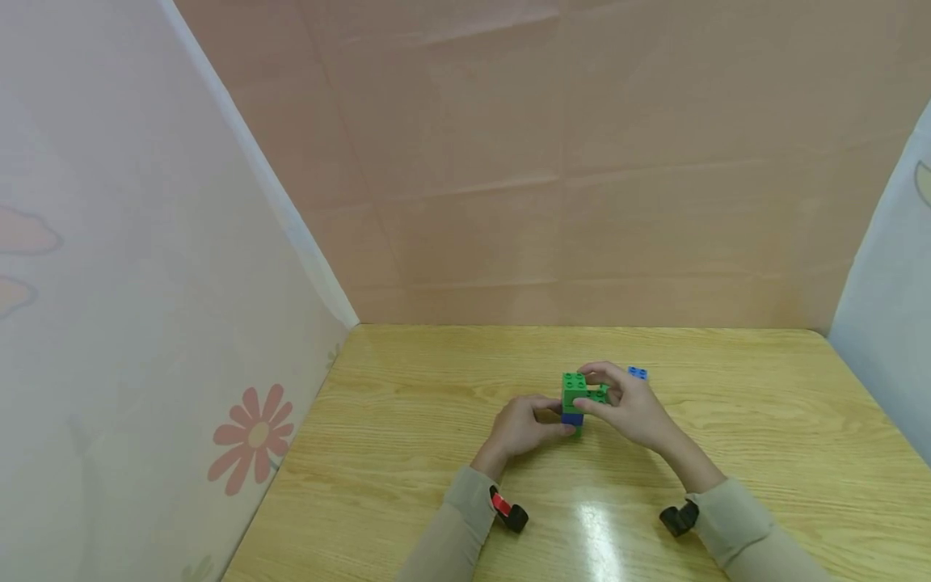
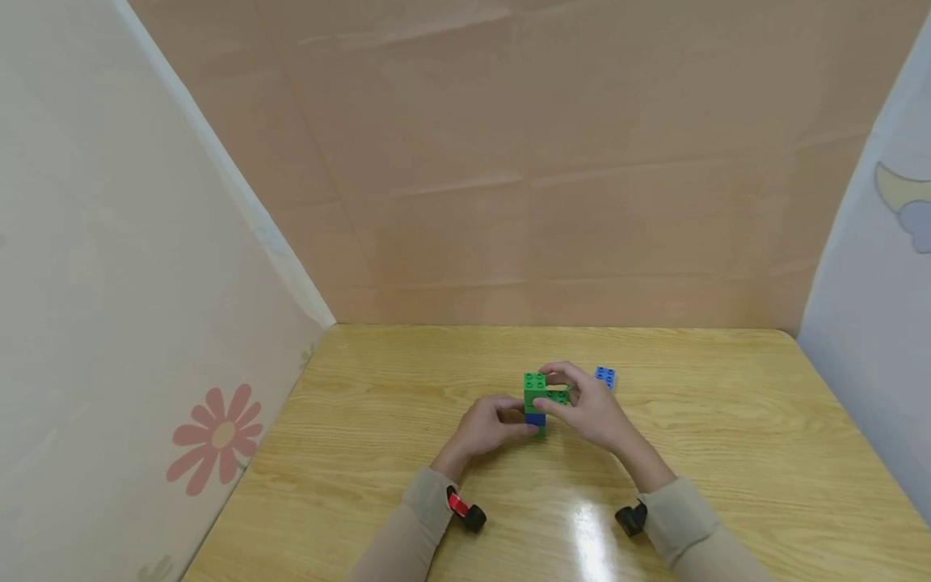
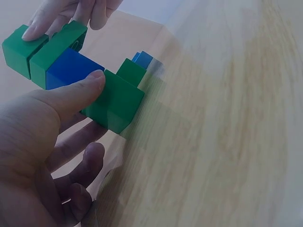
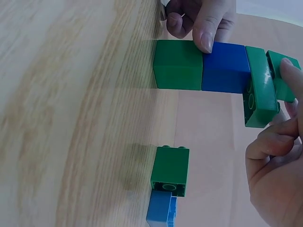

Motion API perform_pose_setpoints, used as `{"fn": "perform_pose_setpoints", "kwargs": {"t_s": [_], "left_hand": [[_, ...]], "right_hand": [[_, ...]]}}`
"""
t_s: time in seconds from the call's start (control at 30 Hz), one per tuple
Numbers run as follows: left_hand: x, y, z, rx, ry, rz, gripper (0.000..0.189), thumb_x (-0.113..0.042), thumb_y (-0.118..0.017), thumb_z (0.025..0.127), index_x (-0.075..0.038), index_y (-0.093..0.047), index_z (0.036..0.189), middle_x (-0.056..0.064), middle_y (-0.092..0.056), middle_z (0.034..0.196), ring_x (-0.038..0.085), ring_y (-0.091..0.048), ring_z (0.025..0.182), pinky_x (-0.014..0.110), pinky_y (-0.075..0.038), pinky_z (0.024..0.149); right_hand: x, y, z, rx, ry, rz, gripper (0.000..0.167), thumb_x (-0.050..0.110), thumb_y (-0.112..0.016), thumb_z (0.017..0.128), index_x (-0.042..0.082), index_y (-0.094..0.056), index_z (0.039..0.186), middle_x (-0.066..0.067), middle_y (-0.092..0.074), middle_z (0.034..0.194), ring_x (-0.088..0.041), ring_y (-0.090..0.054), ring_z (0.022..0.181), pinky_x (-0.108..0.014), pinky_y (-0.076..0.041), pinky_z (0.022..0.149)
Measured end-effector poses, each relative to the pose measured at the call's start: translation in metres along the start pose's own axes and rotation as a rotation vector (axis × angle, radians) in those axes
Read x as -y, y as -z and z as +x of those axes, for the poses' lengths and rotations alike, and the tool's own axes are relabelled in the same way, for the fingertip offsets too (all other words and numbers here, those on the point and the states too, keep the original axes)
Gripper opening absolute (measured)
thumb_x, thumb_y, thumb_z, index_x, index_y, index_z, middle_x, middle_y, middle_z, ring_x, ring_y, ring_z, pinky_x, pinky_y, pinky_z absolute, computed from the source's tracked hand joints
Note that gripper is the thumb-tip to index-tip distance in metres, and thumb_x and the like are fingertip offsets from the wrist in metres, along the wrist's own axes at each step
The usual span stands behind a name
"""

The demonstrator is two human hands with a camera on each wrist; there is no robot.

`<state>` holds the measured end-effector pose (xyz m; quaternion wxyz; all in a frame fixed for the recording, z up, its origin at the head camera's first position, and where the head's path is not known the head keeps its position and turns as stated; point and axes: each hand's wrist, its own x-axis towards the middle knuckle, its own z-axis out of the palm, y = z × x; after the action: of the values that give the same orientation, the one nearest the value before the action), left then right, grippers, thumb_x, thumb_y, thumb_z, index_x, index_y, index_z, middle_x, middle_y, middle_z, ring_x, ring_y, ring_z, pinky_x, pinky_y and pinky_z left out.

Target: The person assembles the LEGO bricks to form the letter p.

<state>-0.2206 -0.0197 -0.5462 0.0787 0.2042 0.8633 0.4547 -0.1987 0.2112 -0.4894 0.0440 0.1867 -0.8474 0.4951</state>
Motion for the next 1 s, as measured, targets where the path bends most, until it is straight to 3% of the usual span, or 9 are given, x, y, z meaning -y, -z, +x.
{"fn": "perform_pose_setpoints", "kwargs": {"t_s": [0.4, 0.73, 1.0], "left_hand": [[0.0011, 0.0015, 0.0004, 0.002, -0.017, -0.013, 0.038, -0.047, -0.084, 0.087, -0.037, -0.077, 0.123, -0.026, -0.069, 0.108, 0.001, -0.061, 0.108, 0.035, -0.049, 0.094], [0.0013, 0.0017, -0.0003, -0.001, -0.025, -0.005, 0.040, -0.046, -0.084, 0.087, -0.035, -0.077, 0.125, -0.025, -0.070, 0.108, 0.001, -0.062, 0.108, 0.034, -0.049, 0.093], [0.0024, 0.0015, -0.0005, 0.002, -0.026, -0.016, 0.039, -0.045, -0.085, 0.087, -0.035, -0.077, 0.124, -0.025, -0.070, 0.108, 0.001, -0.061, 0.107, 0.035, -0.049, 0.094]], "right_hand": [[0.0020, -0.0044, 0.0006, -0.020, 0.067, -0.034, 0.041, 0.022, -0.083, 0.092, 0.016, -0.065, 0.128, -0.015, -0.072, 0.117, -0.012, -0.035, 0.052, -0.026, -0.034, 0.047], [0.0015, -0.0070, -0.0021, -0.032, 0.057, -0.028, 0.039, 0.022, -0.083, 0.092, 0.016, -0.066, 0.126, -0.009, -0.071, 0.112, -0.011, -0.038, 0.052, -0.027, -0.035, 0.047], [0.0002, -0.0060, -0.0035, -0.008, 0.021, 0.000, 0.046, 0.026, -0.083, 0.091, 0.019, -0.062, 0.132, -0.012, -0.069, 0.123, -0.009, -0.039, 0.051, -0.027, -0.038, 0.046]]}}
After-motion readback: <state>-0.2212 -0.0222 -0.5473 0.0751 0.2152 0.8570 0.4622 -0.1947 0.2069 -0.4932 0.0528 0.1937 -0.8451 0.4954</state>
